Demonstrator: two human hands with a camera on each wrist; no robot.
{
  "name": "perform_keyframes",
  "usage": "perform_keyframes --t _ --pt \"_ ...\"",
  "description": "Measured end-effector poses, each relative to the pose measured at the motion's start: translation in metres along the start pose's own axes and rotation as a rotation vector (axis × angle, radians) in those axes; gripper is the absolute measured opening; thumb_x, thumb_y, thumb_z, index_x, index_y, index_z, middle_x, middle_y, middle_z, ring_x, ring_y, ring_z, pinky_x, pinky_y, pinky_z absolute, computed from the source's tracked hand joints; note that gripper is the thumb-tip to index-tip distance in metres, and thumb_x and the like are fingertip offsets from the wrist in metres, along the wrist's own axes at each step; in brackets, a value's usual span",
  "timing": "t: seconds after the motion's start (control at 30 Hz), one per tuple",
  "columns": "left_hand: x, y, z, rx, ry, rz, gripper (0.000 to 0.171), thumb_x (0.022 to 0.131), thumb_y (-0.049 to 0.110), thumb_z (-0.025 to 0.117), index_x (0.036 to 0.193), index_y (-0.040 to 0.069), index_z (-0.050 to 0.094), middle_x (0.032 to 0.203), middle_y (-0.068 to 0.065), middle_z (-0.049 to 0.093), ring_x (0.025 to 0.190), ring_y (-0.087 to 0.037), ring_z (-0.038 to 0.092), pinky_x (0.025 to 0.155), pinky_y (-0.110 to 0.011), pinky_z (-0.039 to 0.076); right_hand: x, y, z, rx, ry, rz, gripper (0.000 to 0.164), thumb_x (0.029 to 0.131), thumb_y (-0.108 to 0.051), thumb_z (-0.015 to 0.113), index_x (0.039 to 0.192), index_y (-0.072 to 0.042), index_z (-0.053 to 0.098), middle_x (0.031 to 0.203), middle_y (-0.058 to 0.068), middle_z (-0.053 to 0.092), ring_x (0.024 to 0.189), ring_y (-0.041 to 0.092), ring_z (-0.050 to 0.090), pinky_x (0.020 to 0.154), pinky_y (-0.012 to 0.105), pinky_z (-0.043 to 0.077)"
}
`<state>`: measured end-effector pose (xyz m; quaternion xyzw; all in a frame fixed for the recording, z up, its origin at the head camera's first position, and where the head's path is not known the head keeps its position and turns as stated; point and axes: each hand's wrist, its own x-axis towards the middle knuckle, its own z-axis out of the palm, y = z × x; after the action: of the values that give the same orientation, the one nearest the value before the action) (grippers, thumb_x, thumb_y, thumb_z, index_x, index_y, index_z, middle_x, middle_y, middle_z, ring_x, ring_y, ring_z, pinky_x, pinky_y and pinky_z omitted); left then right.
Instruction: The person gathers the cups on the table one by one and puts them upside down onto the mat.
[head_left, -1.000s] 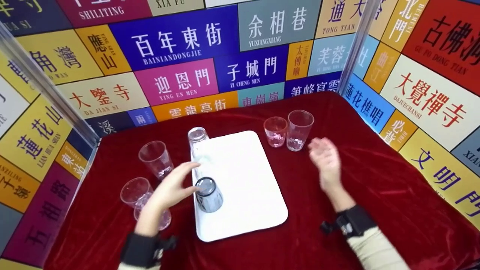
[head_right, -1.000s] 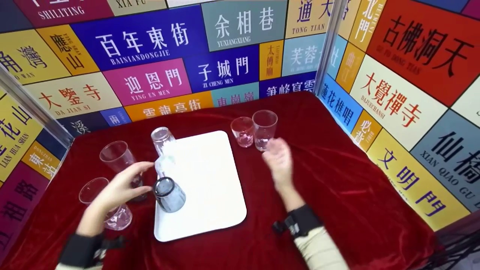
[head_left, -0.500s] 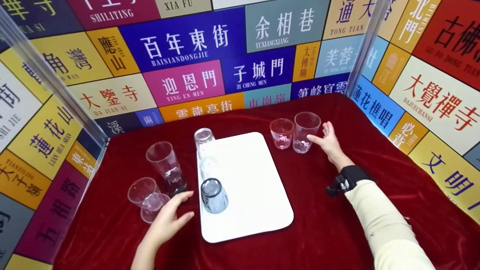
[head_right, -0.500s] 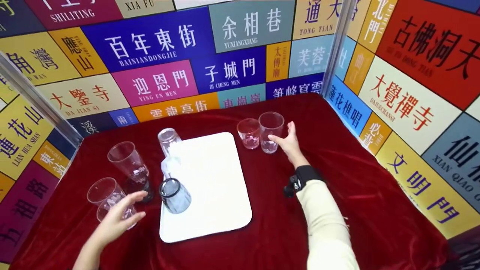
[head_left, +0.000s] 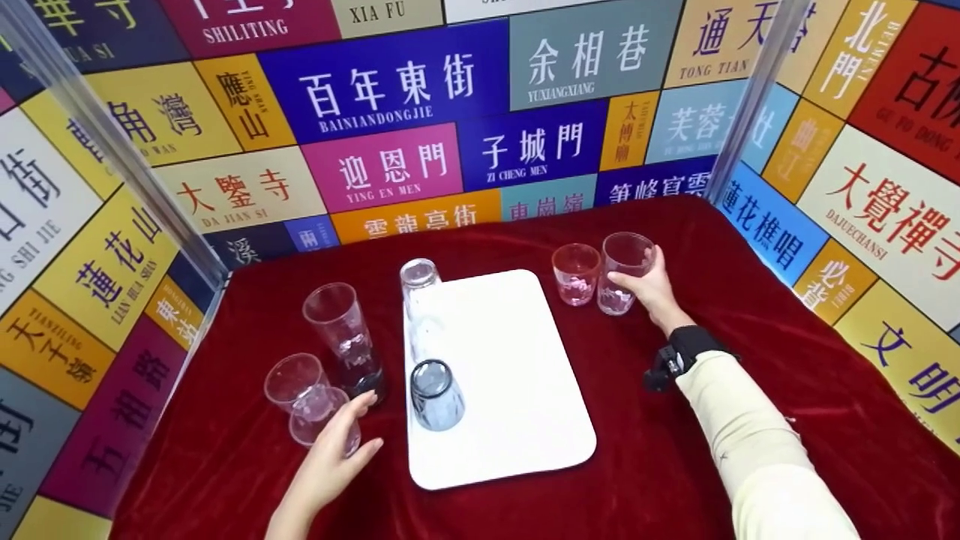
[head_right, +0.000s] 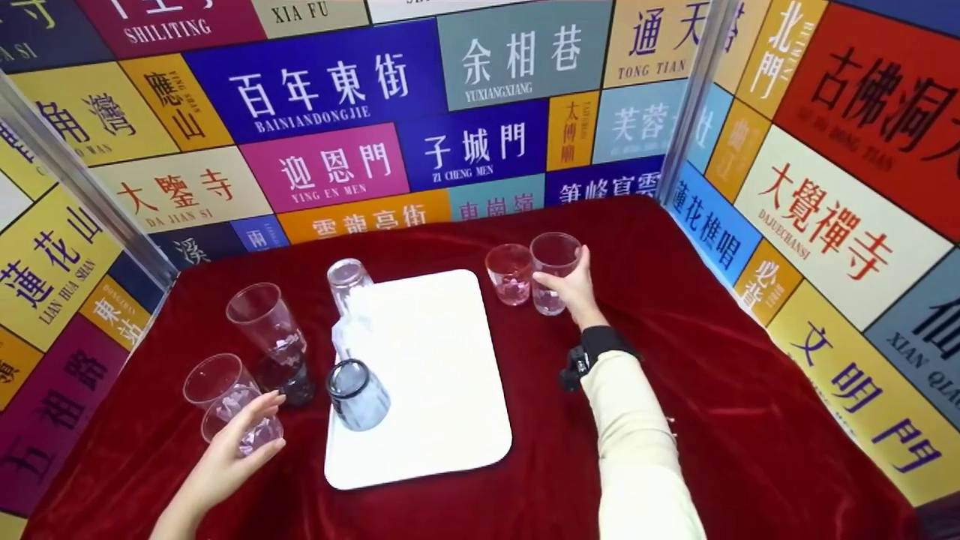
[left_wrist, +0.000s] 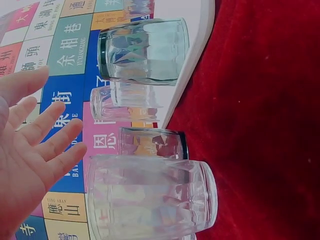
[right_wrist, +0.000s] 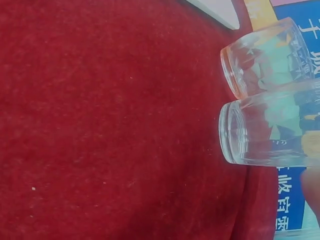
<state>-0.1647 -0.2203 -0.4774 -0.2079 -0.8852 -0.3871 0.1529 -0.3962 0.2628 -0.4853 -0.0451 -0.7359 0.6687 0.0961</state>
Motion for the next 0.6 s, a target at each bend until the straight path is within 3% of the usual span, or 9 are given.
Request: perform_keyframes --t 0.1,0.3,0.6 --pt "0.0 0.0007 -0.0007 0.01 -0.01 -0.003 0.059 0.072 -0.001 0.072 0.127 0.001 0.048 0.12 -0.009 0.057 0.106 -0.024 0.053 0.094 -0.018 0.039 0.0027 0.001 -0.0028 -0.053 -0.008 -0.015 0.099 0.075 -0.005 0.071 0.144 0.0 0.0 0.149 0.021 0.016 0.137 0.029 0.019 0.113 0.035 0.018" --pt "-0.0001 0.001 -0.0046 0.006 -0.002 0.021 0.058 0.071 -0.004 0.071 0.125 -0.002 0.05 0.119 -0.012 0.058 0.106 -0.025 0.054 0.095 -0.009 0.033 0.004 0.0023 -0.0044 -0.117 -0.013 -0.052 0.089 0.076 -0.008 0.072 0.141 0.005 0.013 0.14 0.027 0.029 0.129 0.038 0.03 0.108 0.042 0.027" --pt "0.001 0.0009 -0.0062 0.021 -0.038 0.013 0.056 0.074 -0.003 0.07 0.126 -0.002 0.049 0.121 -0.012 0.056 0.108 -0.028 0.053 0.096 -0.007 0.03 0.0058 0.0037 -0.0032 -0.136 0.007 -0.061 0.085 0.075 -0.008 0.073 0.139 0.005 0.018 0.137 0.026 0.035 0.125 0.036 0.036 0.106 0.04 0.03"
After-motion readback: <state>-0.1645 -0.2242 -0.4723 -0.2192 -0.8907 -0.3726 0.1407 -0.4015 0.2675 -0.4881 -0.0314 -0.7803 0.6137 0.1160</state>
